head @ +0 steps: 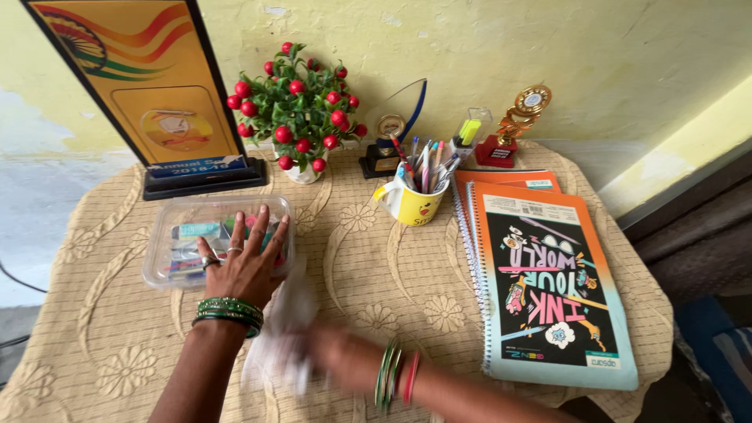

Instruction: The person wipes a table surface and several items on it using a white cloth. They move a pencil cup, wipe the table, then wipe a notebook, a black wallet, and a second notebook. They also wipe around a trophy and a pen holder before returning items to their original positions.

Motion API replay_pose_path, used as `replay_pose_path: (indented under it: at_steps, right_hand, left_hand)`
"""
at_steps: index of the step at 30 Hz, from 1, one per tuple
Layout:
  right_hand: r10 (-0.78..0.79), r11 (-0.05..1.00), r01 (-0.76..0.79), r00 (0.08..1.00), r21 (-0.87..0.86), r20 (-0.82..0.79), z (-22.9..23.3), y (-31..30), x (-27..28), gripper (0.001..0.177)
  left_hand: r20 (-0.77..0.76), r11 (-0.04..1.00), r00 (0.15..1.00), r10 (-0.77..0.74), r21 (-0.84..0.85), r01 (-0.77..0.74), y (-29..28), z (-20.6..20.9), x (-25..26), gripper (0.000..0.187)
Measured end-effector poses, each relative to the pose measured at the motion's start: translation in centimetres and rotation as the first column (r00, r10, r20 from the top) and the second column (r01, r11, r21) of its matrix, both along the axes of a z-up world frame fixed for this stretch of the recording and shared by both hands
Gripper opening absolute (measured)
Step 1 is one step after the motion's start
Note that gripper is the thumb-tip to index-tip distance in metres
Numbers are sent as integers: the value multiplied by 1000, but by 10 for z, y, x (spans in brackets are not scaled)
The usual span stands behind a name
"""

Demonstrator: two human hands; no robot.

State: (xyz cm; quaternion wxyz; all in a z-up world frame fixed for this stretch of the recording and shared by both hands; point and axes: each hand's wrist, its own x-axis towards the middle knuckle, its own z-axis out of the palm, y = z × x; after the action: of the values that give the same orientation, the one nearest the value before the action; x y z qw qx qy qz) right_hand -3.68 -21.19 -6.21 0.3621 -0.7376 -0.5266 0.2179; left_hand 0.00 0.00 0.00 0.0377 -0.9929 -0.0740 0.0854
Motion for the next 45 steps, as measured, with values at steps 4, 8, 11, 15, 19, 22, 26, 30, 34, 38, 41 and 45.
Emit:
replay_pose_path:
  at_steps: [4, 8, 11, 15, 19, 22, 26, 30, 34, 38, 41, 45]
  right_hand:
    - [-41, 923, -94, 940, 373, 338, 12, -3, -17, 34]
    - [-559, 798, 371, 749, 475, 355, 17, -7, 71, 45]
    - [-650, 753, 603, 620, 264, 439, 15, -23, 112, 60]
    - [-561, 801, 573, 620, 173, 548, -4, -15, 113, 52]
    - [-280, 956, 290, 841, 51, 463, -15, -4, 71, 42]
    - [-377, 883, 466, 774, -54, 509, -8, -9, 79, 47]
    - [-614, 756, 573, 454, 316, 645, -1, -16, 121, 62]
    - [-391, 908, 400, 701, 125, 597, -11, -16, 120, 50]
    - [-148, 988, 100, 840, 119, 522, -12, -38, 74, 37]
    - [-409, 907, 420, 852, 39, 327, 10, -83, 61, 52]
    - [-659, 693, 720, 615, 32, 433, 25, -96, 71, 55]
    - [-546, 824, 566, 777, 34, 314, 20, -95, 69, 72]
  left_hand:
    - [72, 997, 995, -63, -37, 66, 3, -6, 13, 95]
    - [81, 994, 995, -62, -84, 69, 9, -6, 15, 96]
    - [75, 996, 995, -60, -68, 65, 5, -2, 15, 98]
    - [41, 999, 998, -42, -30, 44, -3, 4, 15, 94]
    - [159, 979, 968, -193, 96, 179, -14, 5, 13, 89]
    - [184, 941, 934, -307, 205, 269, -27, -8, 8, 86]
    - [226, 854, 831, -509, 253, 455, -50, -42, 2, 87]
    - [435, 889, 841, -322, -166, 426, -58, -67, 6, 104]
    - [386, 900, 830, -402, -1, 436, -61, -64, 17, 72]
    - [337, 909, 862, -379, -37, 414, -78, -49, 18, 74]
    - [235, 933, 949, -209, -244, 266, -96, -32, 21, 72]
    - [128, 845, 991, 45, -535, 31, -120, -18, 53, 61]
